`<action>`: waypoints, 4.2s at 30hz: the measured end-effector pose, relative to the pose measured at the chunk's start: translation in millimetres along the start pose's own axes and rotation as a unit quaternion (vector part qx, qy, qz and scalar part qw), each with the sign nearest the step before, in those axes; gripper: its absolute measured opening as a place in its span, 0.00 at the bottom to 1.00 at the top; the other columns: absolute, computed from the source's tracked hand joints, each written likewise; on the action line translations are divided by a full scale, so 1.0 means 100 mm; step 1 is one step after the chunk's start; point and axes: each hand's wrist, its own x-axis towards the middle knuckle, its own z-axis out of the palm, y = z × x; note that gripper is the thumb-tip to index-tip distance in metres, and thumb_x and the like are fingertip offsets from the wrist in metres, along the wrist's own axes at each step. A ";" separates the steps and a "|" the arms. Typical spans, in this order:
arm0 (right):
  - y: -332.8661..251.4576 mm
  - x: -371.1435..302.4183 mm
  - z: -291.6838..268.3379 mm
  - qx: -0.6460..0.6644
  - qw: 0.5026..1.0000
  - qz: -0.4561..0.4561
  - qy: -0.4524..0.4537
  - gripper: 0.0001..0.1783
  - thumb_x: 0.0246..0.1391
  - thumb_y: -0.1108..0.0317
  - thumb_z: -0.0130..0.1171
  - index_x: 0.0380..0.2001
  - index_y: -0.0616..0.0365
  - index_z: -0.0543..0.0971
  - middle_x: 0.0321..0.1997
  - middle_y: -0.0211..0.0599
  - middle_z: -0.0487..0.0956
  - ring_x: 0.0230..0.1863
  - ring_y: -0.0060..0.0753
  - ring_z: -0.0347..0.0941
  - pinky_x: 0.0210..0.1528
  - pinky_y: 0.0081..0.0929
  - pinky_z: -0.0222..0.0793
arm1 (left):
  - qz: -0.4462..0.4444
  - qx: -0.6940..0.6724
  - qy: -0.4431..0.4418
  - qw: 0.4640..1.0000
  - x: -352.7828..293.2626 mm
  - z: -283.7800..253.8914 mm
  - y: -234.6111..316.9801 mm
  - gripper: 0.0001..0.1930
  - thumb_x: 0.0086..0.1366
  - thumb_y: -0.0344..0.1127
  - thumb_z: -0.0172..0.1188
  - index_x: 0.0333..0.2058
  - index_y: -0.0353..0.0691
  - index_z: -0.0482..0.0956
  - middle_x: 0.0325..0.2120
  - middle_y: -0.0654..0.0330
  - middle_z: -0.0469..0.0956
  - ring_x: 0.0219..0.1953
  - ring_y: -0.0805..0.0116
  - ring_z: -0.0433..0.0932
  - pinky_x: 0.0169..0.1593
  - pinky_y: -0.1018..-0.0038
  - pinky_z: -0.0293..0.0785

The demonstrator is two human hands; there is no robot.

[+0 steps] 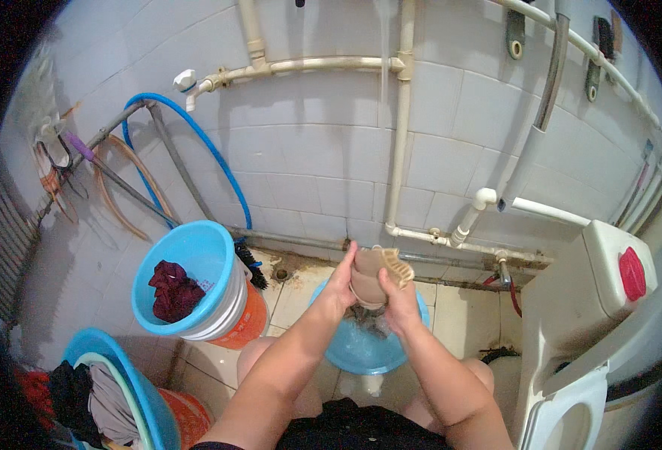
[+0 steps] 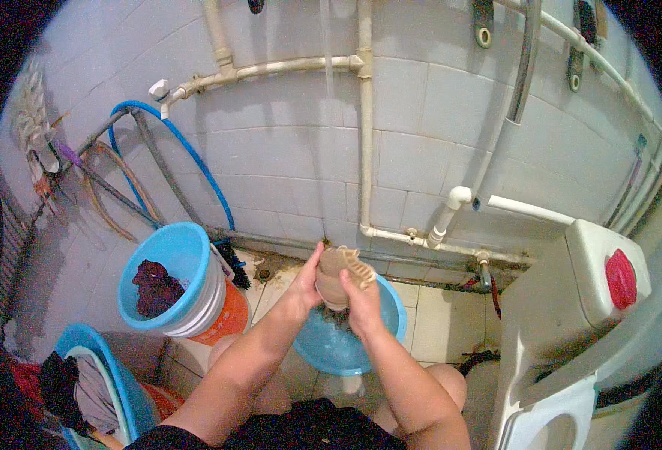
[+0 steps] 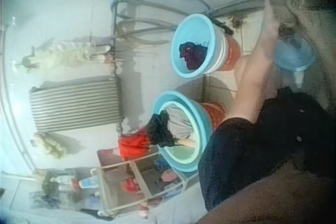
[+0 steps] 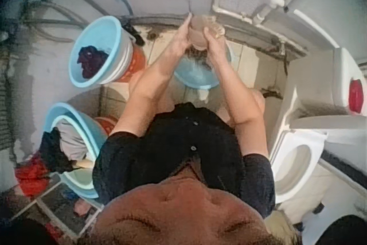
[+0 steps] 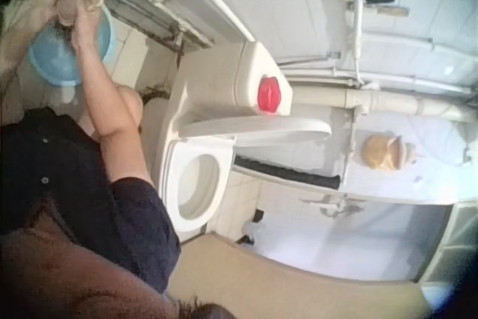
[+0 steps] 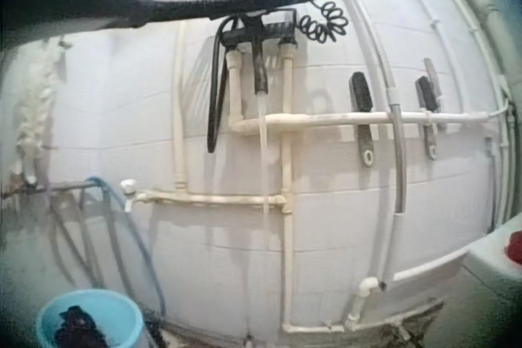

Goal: The person hand washes a maroon garment and a beige garment in a bathroom. They repeatedly submerge, scrub, and wring the items in a blue basin, then rinse them under running water from a wall tap before placing them into a bucket.

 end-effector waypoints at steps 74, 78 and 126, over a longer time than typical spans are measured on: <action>0.38 0.71 -0.43 0.107 0.949 0.294 0.033 0.21 0.55 0.50 0.45 0.43 0.55 0.70 0.45 0.37 0.74 0.41 0.36 0.72 0.40 0.35 0.68 | 0.322 0.413 0.299 0.798 0.22 0.27 -0.16 0.13 0.56 0.42 0.57 0.29 0.36 0.74 0.24 0.61 0.73 0.27 0.73 0.69 0.33 0.74 0.67; 0.06 0.60 -0.28 0.004 0.939 0.343 0.009 0.31 0.53 0.40 0.42 0.51 0.50 0.67 0.54 0.40 0.68 0.56 0.43 0.62 0.52 0.65 0.52 | 0.388 0.209 0.260 0.859 0.29 0.07 0.09 0.15 0.58 0.40 0.56 0.40 0.38 0.71 0.32 0.61 0.72 0.34 0.72 0.70 0.39 0.74 0.68; -0.12 0.43 -0.45 -0.097 0.967 0.108 0.208 0.22 0.56 0.53 0.48 0.49 0.53 0.70 0.48 0.35 0.72 0.50 0.34 0.65 0.51 0.34 0.58 | 0.256 0.388 0.167 0.869 0.18 -0.39 -0.01 0.23 0.66 0.47 0.41 0.46 0.30 0.68 0.38 0.52 0.74 0.42 0.64 0.71 0.48 0.71 0.65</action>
